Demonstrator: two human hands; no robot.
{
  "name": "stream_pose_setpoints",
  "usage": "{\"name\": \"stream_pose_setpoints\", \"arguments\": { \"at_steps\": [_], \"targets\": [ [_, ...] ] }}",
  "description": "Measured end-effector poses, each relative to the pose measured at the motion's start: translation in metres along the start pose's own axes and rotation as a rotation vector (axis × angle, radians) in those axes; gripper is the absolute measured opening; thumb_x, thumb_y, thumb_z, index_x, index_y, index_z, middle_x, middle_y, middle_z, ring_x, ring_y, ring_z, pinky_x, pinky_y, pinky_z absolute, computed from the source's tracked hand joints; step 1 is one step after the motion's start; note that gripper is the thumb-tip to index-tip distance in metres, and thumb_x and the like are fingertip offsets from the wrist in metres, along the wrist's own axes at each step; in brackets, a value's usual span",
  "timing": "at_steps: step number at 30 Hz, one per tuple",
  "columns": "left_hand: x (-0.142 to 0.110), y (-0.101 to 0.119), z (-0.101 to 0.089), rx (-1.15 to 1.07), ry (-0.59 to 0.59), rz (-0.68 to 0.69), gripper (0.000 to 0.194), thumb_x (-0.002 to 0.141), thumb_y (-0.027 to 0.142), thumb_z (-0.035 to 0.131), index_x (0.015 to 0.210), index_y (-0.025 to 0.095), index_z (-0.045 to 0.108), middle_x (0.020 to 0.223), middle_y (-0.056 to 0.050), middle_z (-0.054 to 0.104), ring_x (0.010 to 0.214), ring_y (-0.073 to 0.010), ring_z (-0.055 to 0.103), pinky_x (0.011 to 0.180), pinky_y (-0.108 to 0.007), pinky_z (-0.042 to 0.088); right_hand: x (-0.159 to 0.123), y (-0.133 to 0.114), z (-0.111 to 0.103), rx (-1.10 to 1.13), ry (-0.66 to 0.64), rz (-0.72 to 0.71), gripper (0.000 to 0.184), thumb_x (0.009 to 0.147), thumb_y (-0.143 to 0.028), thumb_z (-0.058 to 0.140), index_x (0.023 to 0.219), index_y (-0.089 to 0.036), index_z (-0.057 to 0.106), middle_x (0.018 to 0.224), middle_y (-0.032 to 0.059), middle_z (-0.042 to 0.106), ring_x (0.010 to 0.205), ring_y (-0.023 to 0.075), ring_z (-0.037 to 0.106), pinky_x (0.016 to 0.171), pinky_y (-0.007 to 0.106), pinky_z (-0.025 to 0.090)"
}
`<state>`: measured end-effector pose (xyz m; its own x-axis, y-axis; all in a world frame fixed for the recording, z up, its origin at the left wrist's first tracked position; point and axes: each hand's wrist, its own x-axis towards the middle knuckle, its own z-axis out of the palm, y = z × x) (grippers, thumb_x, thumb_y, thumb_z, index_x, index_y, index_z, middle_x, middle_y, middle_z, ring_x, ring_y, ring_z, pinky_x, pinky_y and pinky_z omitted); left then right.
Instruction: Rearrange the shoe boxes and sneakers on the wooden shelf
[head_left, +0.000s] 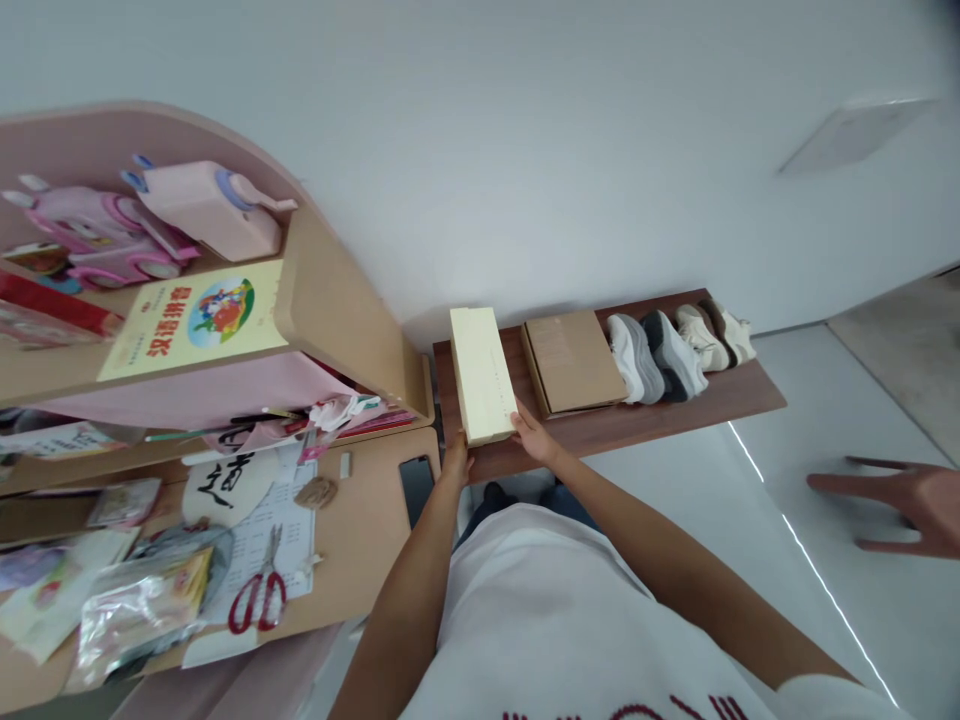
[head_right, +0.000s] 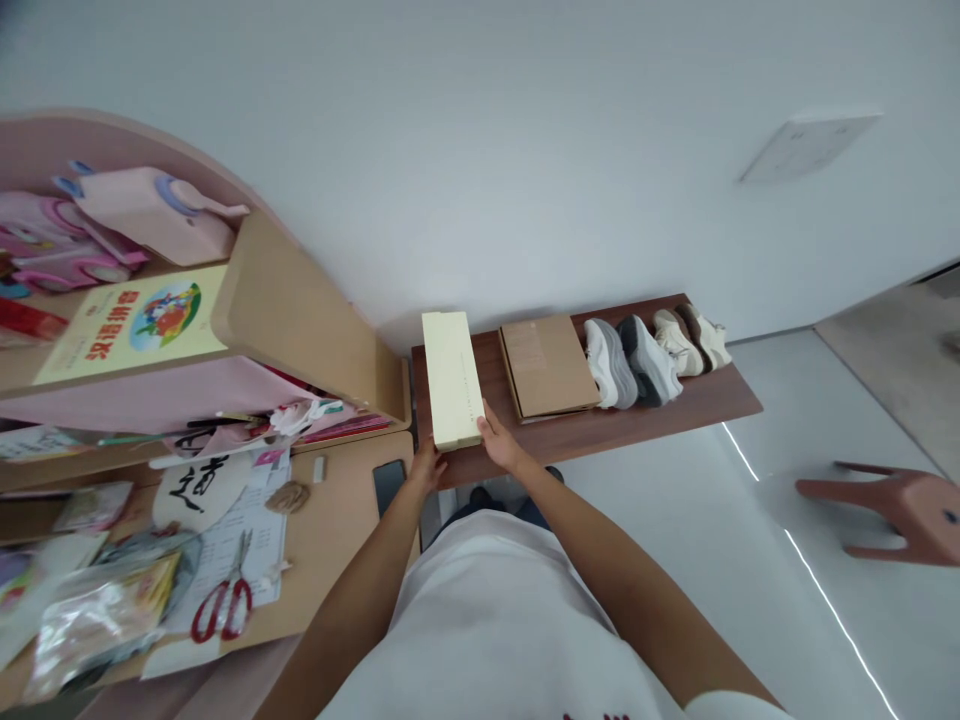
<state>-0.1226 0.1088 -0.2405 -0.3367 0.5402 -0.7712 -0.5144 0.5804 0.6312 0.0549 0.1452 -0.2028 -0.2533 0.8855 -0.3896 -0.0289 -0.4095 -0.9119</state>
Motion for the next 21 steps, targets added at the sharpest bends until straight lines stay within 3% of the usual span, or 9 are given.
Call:
{"name": "stream_pose_setpoints", "arguments": {
  "at_steps": [3, 9, 15, 21],
  "targets": [
    [-0.003, 0.001, 0.002, -0.022, 0.042, -0.014, 0.032, 0.080, 0.051, 0.074, 0.098, 0.025, 0.068, 0.126, -0.011, 0.065, 0.127, -0.0265, 0.055, 0.103, -0.043, 0.046, -0.003, 0.000, -0.003, 0.085, 0.054, 0.083, 0.065, 0.090, -0.060, 0.056, 0.150, -0.040, 0.045, 0.155, -0.0015, 0.049, 0.137, 0.0283, 0.050, 0.109, 0.055, 0.047],
    [-0.020, 0.016, -0.012, -0.239, 0.138, 0.099, 0.031, 0.078, 0.045, 0.077, 0.099, 0.027, 0.064, 0.114, -0.002, 0.068, 0.111, -0.0210, 0.063, 0.089, -0.036, 0.051, -0.008, -0.004, 0.001, 0.349, 0.100, 0.174, 0.049, 0.095, -0.048, 0.051, 0.144, -0.044, 0.048, 0.134, -0.0003, 0.066, 0.108, 0.0223, 0.069, 0.095, 0.052, 0.056],
    [-0.041, 0.033, -0.009, -0.400, 0.038, 0.134, 0.037, 0.077, 0.042, 0.077, 0.109, 0.031, 0.061, 0.116, -0.002, 0.068, 0.100, -0.0206, 0.066, 0.082, -0.039, 0.054, 0.003, -0.006, 0.000, 0.481, 0.110, 0.229, 0.034, 0.096, -0.038, 0.048, 0.129, -0.040, 0.057, 0.111, -0.0012, 0.073, 0.089, 0.0172, 0.071, 0.089, 0.045, 0.059],
    [-0.049, 0.028, 0.001, -0.319, 0.093, 0.296, 0.042, 0.081, 0.035, 0.076, 0.120, 0.032, 0.063, 0.123, -0.003, 0.068, 0.104, -0.0165, 0.066, 0.081, -0.028, 0.053, 0.013, 0.009, -0.001, 0.415, 0.292, 0.311, 0.026, 0.091, -0.034, 0.052, 0.115, -0.033, 0.062, 0.099, -0.0005, 0.073, 0.085, 0.0165, 0.069, 0.084, 0.039, 0.060]
  ]
}}
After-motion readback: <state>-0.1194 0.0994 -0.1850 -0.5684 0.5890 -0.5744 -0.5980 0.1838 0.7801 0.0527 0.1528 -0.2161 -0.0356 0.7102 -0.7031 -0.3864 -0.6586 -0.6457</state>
